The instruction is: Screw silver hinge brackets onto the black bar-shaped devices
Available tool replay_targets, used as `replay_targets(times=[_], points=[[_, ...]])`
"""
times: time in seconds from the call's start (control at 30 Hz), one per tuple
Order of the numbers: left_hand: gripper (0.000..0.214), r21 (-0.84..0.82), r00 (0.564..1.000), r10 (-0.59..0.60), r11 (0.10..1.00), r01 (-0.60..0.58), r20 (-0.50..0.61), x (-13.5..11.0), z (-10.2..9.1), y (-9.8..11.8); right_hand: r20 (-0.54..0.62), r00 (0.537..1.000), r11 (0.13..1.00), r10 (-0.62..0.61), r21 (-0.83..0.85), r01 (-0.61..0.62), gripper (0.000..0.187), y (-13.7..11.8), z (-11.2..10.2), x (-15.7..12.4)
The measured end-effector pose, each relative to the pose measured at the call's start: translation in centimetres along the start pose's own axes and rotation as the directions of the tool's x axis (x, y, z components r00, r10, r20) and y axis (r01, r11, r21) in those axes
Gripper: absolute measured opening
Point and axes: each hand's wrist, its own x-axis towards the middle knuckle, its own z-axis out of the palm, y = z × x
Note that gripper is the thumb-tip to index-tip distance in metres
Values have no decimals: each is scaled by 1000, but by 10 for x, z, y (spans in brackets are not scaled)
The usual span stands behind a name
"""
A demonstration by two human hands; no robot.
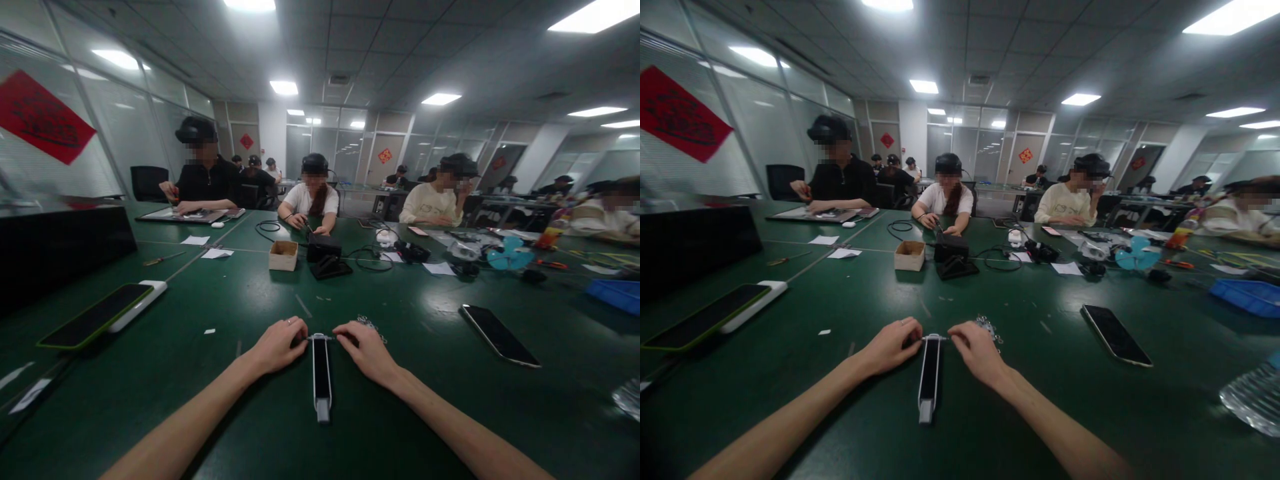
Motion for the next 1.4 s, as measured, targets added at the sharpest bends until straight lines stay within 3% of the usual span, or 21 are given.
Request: replay_targets(times=[0.4,1.07,1.4], points=[[10,22,999,22,999,-23,27,-2,-3,5,61,998,992,-5,123,-2,19,-3,-4,-3],[12,12,998,11,1000,-11,58,-2,-8,8,53,999,997,11,79,-15,12,-3,-3,-3],[13,0,999,22,1000,-22,43,-1,-3,2,83,992,965,93,239,-110,9,-1,-2,-1]])
